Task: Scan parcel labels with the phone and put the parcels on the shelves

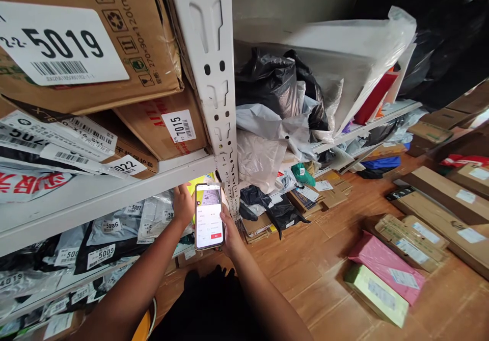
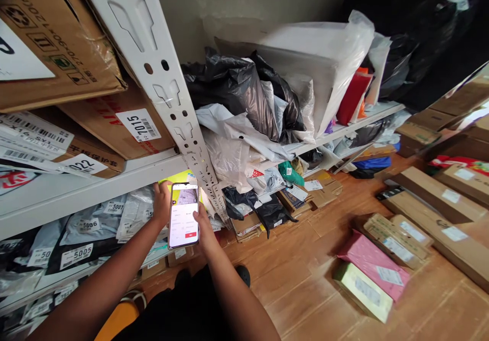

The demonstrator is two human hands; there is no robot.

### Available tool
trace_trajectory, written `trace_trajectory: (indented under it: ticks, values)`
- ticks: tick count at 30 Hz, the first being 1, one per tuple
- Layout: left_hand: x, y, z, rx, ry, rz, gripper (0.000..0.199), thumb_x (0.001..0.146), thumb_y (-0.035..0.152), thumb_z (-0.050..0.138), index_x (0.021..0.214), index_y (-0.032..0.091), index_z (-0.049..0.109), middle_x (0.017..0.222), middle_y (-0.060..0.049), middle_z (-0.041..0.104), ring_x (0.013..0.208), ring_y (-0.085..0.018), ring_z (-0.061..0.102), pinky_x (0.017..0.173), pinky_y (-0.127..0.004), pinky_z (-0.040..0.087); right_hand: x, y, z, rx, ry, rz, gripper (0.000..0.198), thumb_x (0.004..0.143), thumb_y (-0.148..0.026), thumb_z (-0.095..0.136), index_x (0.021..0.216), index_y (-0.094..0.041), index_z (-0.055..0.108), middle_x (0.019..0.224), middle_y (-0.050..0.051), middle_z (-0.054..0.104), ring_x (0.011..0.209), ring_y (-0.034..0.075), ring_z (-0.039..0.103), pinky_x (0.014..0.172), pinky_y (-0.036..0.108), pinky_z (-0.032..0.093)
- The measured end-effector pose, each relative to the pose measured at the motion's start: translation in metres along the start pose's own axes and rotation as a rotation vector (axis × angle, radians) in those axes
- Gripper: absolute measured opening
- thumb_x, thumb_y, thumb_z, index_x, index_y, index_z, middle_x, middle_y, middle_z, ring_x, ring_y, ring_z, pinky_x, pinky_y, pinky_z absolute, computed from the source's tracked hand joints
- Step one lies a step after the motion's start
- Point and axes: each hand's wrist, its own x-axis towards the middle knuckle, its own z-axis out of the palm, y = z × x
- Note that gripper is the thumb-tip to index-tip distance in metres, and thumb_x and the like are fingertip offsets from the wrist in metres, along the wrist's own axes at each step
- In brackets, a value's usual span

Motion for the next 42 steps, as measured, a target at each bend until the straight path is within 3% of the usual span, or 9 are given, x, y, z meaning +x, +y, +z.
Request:
trace_trajectory:
  ticks: [19, 25, 32, 35, 39, 42]
  values:
    - [-0.008, -0.012, 0.004, -0.047, 0.063, 0.057, 0.032, 0.078, 0.024, 0.055, 0.103, 0.02, 0.035, 0.109, -0.013, 0.043, 0.118, -0.032, 0.042, 0.096, -0.051, 0.045, -0.005, -0.015, 0.011, 0.023, -0.002, 0.0, 0.045, 0.069, -0.049, 0.072, 0.105, -0.023, 0.062, 0.098, 0.001, 0.072, 0.086, 0.025, 0.066, 0.074, 0.034, 0.052]
    - [-0.007, -0.019, 0.007, -0.066, 0.079, 0.053, 0.027, 0.08, 0.02, 0.051, 0.102, 0.02, 0.035, 0.108, -0.011, 0.041, 0.116, -0.031, 0.042, 0.097, -0.053, 0.044, -0.004, -0.013, 0.008, 0.028, 0.004, 0.005, 0.046, 0.068, -0.05, 0.072, 0.103, -0.024, 0.061, 0.095, 0.0, 0.071, 0.074, 0.022, 0.065, 0.062, 0.03, 0.05]
    - [-0.006, -0.021, 0.008, -0.069, 0.101, 0.073, 0.028, 0.08, 0.02, 0.053, 0.103, 0.019, 0.036, 0.108, -0.013, 0.041, 0.115, -0.031, 0.043, 0.095, -0.054, 0.045, -0.004, -0.018, 0.011, 0.026, -0.03, 0.03, 0.049, 0.068, -0.051, 0.069, 0.108, -0.023, 0.058, 0.101, 0.003, 0.071, 0.087, 0.027, 0.066, 0.071, 0.036, 0.052]
    - [-0.006, -0.022, 0.01, -0.067, 0.11, 0.076, 0.027, 0.081, 0.023, 0.054, 0.102, 0.019, 0.037, 0.108, -0.012, 0.041, 0.114, -0.031, 0.044, 0.095, -0.054, 0.046, -0.01, -0.024, 0.011, 0.011, -0.046, 0.05, 0.048, 0.065, -0.039, 0.069, 0.109, -0.024, 0.057, 0.099, 0.002, 0.072, 0.087, 0.027, 0.067, 0.071, 0.036, 0.052]
    - [-0.005, -0.025, 0.013, -0.049, 0.115, 0.079, 0.025, 0.084, 0.028, 0.054, 0.102, 0.02, 0.038, 0.107, -0.011, 0.04, 0.114, -0.031, 0.044, 0.097, -0.054, 0.045, -0.025, -0.034, 0.011, -0.023, -0.112, 0.109, 0.068, 0.051, -0.012, 0.07, 0.115, -0.025, 0.053, 0.103, 0.0, 0.072, 0.093, 0.027, 0.066, 0.074, 0.033, 0.051]
    - [-0.006, -0.025, 0.014, -0.022, 0.118, 0.078, 0.024, 0.088, 0.033, 0.05, 0.104, 0.019, 0.039, 0.108, -0.012, 0.041, 0.112, -0.031, 0.045, 0.097, -0.054, 0.046, -0.036, -0.038, 0.011, -0.053, -0.153, 0.113, 0.076, 0.051, -0.01, 0.074, 0.121, -0.027, 0.05, 0.113, 0.001, 0.069, 0.105, 0.027, 0.062, 0.085, 0.035, 0.048]
